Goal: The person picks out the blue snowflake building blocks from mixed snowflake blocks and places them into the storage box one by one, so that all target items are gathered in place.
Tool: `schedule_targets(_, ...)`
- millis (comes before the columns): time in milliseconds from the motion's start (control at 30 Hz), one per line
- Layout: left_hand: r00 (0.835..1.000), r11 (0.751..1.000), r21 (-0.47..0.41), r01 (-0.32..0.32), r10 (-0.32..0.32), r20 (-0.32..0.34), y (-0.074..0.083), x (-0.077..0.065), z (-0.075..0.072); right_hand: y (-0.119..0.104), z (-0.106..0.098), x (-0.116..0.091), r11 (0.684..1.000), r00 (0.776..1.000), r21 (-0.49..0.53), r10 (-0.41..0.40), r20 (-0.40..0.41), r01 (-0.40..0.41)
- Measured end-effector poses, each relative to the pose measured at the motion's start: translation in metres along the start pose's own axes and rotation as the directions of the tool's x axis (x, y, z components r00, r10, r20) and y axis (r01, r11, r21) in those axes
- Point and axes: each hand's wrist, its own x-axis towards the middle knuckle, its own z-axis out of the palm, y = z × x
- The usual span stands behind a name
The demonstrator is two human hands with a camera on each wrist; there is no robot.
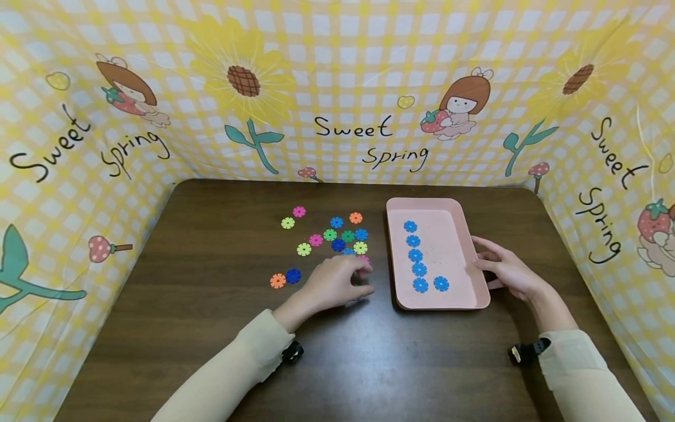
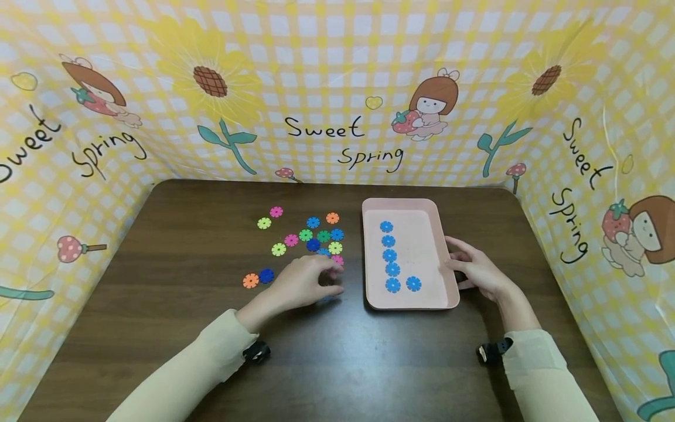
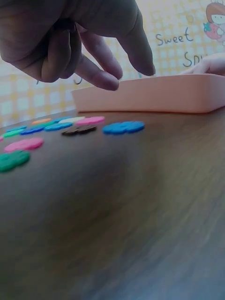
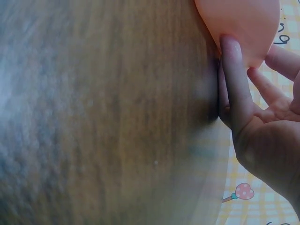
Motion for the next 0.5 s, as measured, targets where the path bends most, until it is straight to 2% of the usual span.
schedule_targets(200,0.999,0.997,0.072,0.031,-0.033,0.033,-0.012,-0.009,0.000,0.002,-0.001,0.001,1.000,1.000,0.006,0.005,0.000,-0.005)
schedule_targets(500,0.996,0.989,0.137,0.053,-0.062,0.063,-0.022,-0.012,0.005,0.001,-0.001,0.001,1.000,1.000,-0.001,0.002,0.005,-0.002)
